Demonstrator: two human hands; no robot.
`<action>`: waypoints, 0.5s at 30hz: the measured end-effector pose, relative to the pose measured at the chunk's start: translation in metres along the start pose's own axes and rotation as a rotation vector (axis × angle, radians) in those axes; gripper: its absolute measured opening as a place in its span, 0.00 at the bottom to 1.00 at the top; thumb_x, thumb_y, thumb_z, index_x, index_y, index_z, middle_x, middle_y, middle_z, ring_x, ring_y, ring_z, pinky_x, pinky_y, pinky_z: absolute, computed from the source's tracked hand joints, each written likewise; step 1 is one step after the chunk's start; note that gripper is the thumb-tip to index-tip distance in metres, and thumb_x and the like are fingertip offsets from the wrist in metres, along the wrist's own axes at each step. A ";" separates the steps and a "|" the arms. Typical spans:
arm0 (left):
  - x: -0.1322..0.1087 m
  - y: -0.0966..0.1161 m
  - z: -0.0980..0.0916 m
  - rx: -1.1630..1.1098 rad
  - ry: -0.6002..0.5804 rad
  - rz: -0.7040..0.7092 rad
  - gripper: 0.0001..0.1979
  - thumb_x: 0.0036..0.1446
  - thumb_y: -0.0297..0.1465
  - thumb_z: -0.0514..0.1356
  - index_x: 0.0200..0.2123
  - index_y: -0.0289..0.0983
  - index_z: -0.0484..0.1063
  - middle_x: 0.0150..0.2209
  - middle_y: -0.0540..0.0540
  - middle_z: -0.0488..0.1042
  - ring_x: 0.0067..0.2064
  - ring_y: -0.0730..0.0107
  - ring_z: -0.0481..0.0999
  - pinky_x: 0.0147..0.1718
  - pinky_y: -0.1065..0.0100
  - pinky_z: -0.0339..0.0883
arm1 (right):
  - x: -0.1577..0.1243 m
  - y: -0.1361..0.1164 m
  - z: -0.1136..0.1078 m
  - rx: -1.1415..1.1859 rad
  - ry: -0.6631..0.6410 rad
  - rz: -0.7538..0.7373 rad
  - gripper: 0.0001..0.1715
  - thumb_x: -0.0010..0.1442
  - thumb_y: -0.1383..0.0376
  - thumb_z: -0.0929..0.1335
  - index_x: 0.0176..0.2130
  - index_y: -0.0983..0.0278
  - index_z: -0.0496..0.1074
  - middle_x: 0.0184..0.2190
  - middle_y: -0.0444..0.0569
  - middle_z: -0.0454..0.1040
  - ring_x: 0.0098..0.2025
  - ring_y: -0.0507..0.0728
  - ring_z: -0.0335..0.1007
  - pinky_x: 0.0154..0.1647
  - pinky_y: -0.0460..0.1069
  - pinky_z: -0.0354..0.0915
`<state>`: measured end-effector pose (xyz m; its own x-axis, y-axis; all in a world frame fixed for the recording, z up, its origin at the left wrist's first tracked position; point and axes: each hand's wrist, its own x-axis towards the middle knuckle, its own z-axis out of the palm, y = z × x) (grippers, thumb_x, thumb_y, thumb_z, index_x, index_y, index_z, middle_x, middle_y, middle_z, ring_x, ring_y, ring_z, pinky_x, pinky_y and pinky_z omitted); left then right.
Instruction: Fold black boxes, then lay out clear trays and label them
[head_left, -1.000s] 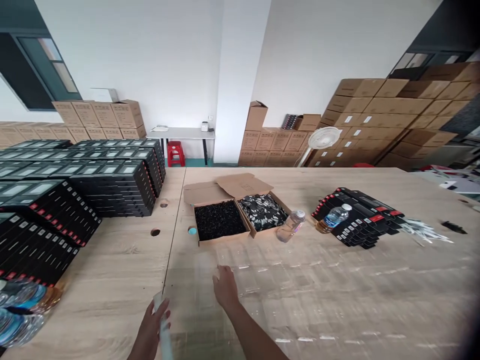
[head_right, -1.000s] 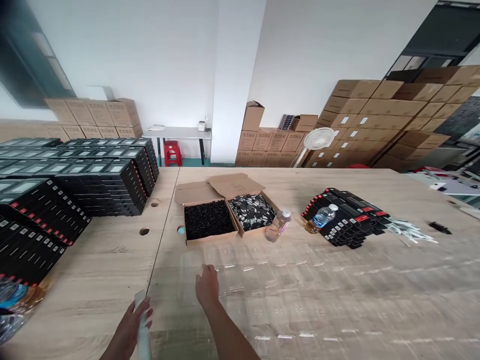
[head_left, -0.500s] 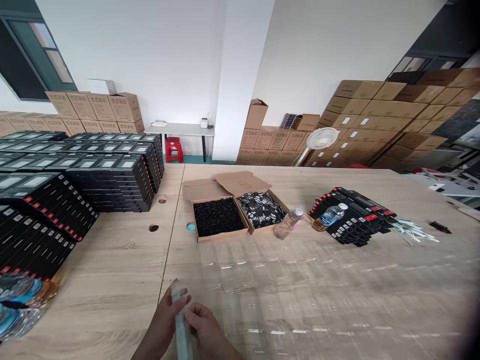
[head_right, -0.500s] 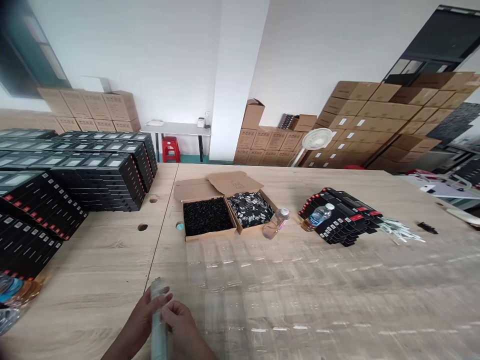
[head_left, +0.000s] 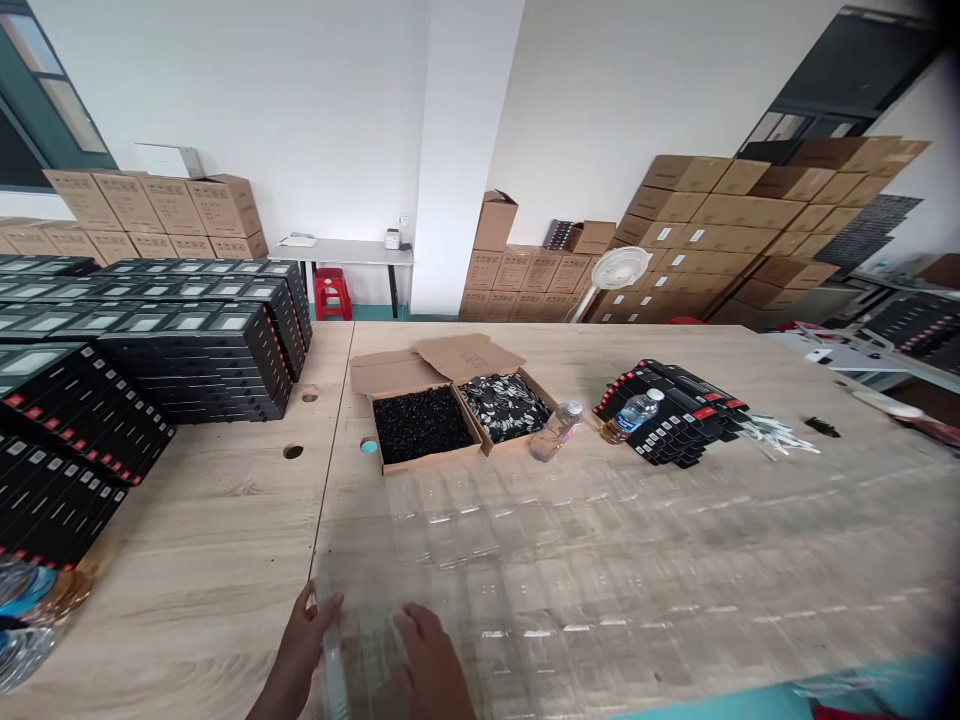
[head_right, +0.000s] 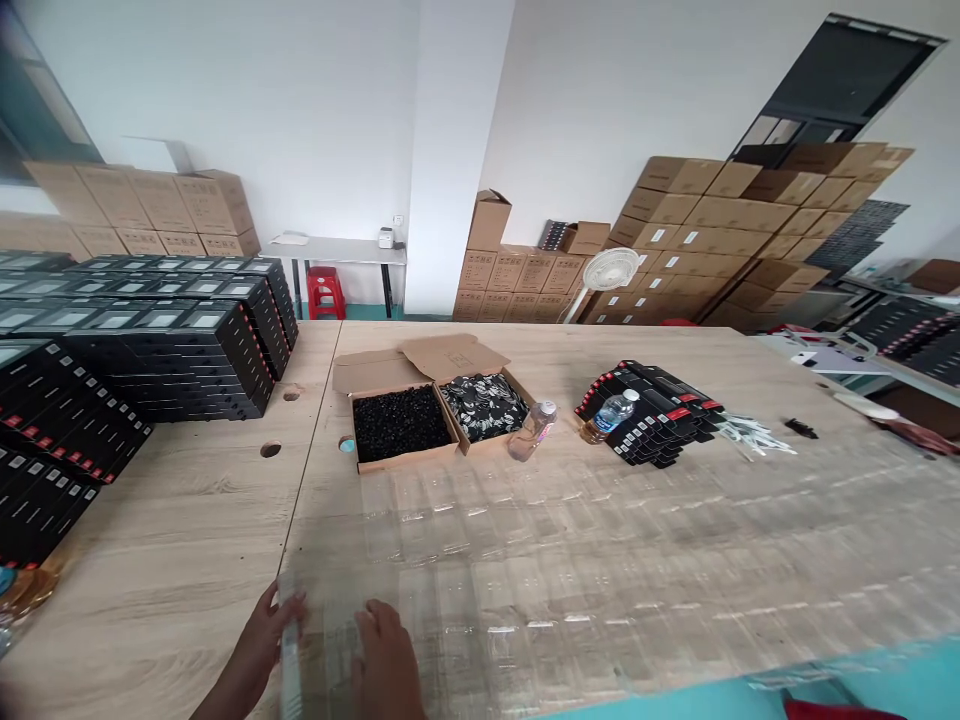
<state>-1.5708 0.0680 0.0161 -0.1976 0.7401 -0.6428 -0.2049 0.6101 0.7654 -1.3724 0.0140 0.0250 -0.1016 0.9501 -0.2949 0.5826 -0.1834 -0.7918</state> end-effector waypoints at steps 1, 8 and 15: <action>0.000 0.000 0.002 -0.007 -0.007 0.006 0.37 0.39 0.48 0.69 0.51 0.39 0.66 0.34 0.44 0.78 0.37 0.57 0.80 0.31 0.64 0.72 | -0.001 -0.001 0.001 -0.089 -0.097 -0.068 0.35 0.43 0.74 0.67 0.52 0.60 0.72 0.61 0.54 0.64 0.64 0.66 0.54 0.65 0.56 0.47; -0.008 0.027 0.015 -0.010 -0.056 0.129 0.43 0.43 0.47 0.68 0.61 0.41 0.57 0.46 0.41 0.74 0.45 0.60 0.77 0.39 0.64 0.72 | 0.002 -0.038 0.002 0.227 -0.025 -0.016 0.14 0.53 0.66 0.66 0.41 0.62 0.75 0.43 0.51 0.74 0.47 0.60 0.68 0.50 0.53 0.61; -0.024 0.048 0.032 -0.049 -0.209 0.172 0.42 0.45 0.46 0.67 0.61 0.40 0.58 0.50 0.37 0.74 0.48 0.56 0.77 0.41 0.63 0.71 | 0.037 -0.082 0.009 0.893 -0.028 0.136 0.13 0.43 0.62 0.72 0.19 0.63 0.65 0.19 0.39 0.64 0.25 0.51 0.57 0.30 0.48 0.54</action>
<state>-1.5449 0.0883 0.0689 -0.0325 0.8771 -0.4792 -0.2325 0.4597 0.8571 -1.4310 0.0616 0.0747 -0.1042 0.9017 -0.4197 -0.2509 -0.4322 -0.8662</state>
